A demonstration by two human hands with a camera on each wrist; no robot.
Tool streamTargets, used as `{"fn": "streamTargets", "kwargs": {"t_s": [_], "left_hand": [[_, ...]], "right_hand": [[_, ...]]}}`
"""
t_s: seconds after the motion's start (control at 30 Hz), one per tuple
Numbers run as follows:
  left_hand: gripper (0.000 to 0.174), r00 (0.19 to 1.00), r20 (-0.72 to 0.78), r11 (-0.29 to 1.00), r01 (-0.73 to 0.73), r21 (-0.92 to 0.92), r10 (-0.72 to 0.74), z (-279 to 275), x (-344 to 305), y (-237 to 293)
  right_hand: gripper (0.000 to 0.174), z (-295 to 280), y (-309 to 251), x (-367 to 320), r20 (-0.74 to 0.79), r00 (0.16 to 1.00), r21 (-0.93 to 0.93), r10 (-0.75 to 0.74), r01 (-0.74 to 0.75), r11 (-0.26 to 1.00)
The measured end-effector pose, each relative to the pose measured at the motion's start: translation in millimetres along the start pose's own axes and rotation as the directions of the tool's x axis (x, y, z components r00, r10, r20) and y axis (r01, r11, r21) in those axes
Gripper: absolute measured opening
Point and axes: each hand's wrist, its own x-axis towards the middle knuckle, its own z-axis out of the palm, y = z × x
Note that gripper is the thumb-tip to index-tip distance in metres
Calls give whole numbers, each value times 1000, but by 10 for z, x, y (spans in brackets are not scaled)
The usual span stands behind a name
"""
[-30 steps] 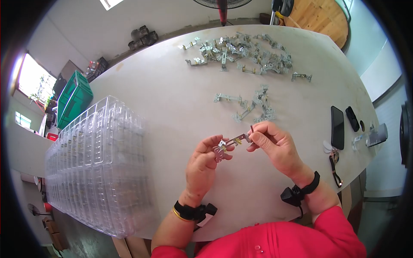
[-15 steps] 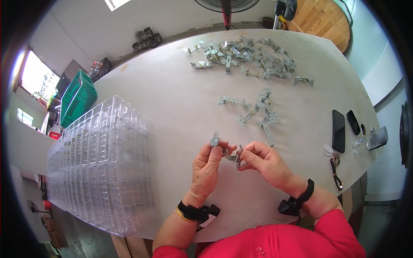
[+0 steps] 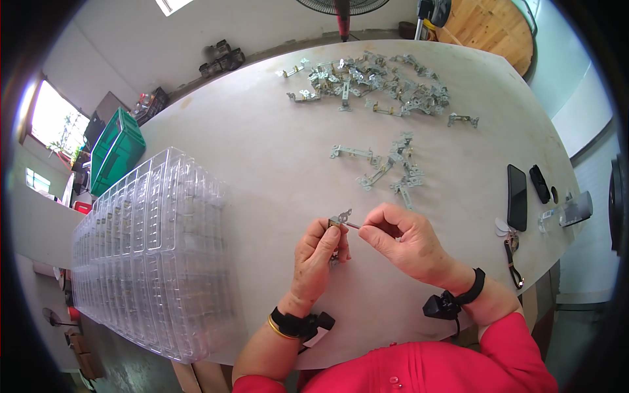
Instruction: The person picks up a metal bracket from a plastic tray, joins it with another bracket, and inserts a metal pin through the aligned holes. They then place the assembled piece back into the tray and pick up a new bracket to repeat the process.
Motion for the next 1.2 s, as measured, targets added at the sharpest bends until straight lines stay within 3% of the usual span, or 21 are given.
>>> {"fn": "streamTargets", "kwargs": {"t_s": [0.53, 0.87, 0.97, 1.2], "left_hand": [[27, 999, -41, 988, -21, 152, 28, 25, -16, -14], [24, 992, 26, 909, -120, 398, 120, 26, -49, -79], [23, 988, 36, 870, -148, 470, 148, 35, -49, -62], [20, 985, 21, 820, -152, 552, 169, 46, -50, -96]], "right_hand": [[9, 16, 47, 34, -61, 988, -187, -139, 125, 974], [17, 0, 74, 28, -21, 992, -148, -127, 122, 981], [16, 5, 74, 23, 20, 1000, -91, -21, 23, 996], [12, -15, 0, 6, 5, 1000, -207, -2, 3, 978]]}}
